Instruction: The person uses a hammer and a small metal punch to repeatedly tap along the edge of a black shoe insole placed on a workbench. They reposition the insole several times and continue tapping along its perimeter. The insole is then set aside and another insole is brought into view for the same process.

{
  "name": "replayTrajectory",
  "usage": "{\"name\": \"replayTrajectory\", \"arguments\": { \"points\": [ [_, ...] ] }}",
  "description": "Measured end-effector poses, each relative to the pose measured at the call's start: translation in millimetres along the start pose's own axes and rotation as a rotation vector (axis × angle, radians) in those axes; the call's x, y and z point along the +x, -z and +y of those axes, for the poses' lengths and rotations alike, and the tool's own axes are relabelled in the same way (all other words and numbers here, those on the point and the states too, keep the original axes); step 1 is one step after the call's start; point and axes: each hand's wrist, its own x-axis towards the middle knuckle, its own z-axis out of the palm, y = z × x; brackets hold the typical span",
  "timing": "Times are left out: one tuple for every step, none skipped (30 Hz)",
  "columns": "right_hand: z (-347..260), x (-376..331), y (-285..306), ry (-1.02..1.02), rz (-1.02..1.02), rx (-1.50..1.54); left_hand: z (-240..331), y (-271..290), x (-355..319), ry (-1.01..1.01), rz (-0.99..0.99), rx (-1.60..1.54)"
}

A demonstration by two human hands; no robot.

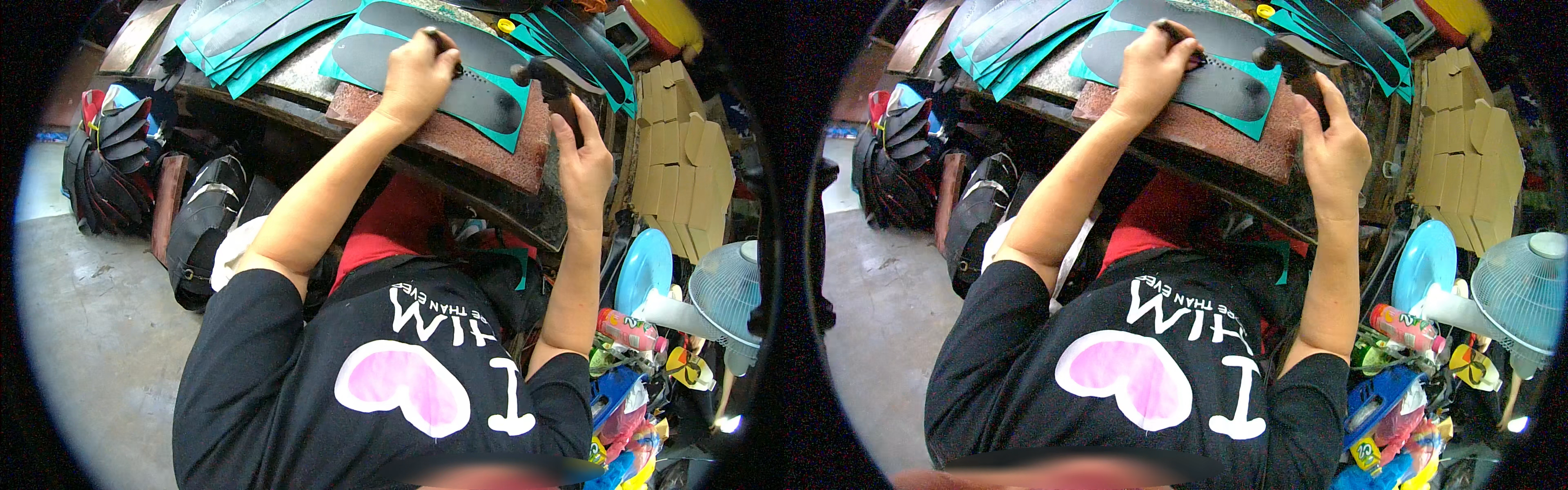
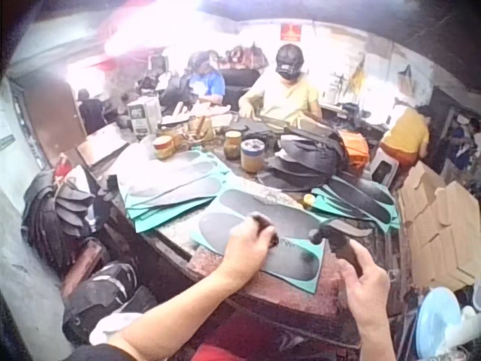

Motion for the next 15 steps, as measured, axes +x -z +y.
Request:
{"name": "replayTrajectory", "arguments": {
  "points": [
    [1.9, 1.5, 3.6, -0.025, 0.05, -0.011, -3.2, 0.5, -0.6, 0.185, -0.015, -0.281],
    [0.0, 0.4, 10.5, 0.072, 0.064, 0.069, -6.3, 1.9, -0.1, 0.171, -0.066, -0.26],
    [-5.9, 1.3, 15.3, 0.11, 0.095, 0.102, -8.5, 2.9, 1.7, 0.157, -0.099, -0.231],
    [-14.6, -1.4, 24.9, 0.141, 0.1, 0.194, -9.4, 4.2, 3.4, 0.146, -0.145, -0.199],
    [-25.1, -4.8, 36.0, 0.093, 0.058, 0.324, -8.9, 5.1, 3.6, 0.087, -0.16, -0.148],
    [-35.2, -6.0, 39.5, 0.197, 0.102, 0.435, -7.0, 4.5, 3.1, 0.03, -0.158, -0.066],
    [-44.4, -9.5, 44.8, 0.252, 0.143, 0.487, -4.3, 4.3, 2.3, -0.036, -0.173, 0.013],
    [-50.4, -10.4, 44.6, 0.314, 0.173, 0.539, -1.2, 3.9, 0.6, -0.127, -0.173, 0.092],
    [-54.5, -14.4, 41.2, 0.321, 0.26, 0.506, 2.5, 1.9, -1.7, -0.191, -0.182, 0.166],
    [-53.7, -14.6, 37.9, 0.331, 0.19, 0.347, 5.7, -0.8, -3.4, -0.28, -0.174, 0.24],
    [-50.5, -12.9, 26.7, 0.385, 0.163, 0.187, 8.6, -3.5, -6.5, -0.367, -0.166, 0.315],
    [-43.4, -11.9, 16.1, 0.373, 0.106, 0.108, 10.1, -5.0, -7.8, -0.5, -0.182, 0.375],
    [-35.1, -11.9, 7.2, 0.239, -0.032, 0.034, 10.5, -6.0, -7.2, -0.437, -0.179, 0.356],
    [-24.5, -9.2, 3.1, 0.068, -0.014, -0.048, 10.6, -6.8, -9.4, -0.38, -0.18, 0.343],
    [-14.0, -6.5, 3.0, 0.123, -0.004, -0.023, 8.0, -4.4, -4.4, -0.287, -0.074, 0.217]
  ]
}}
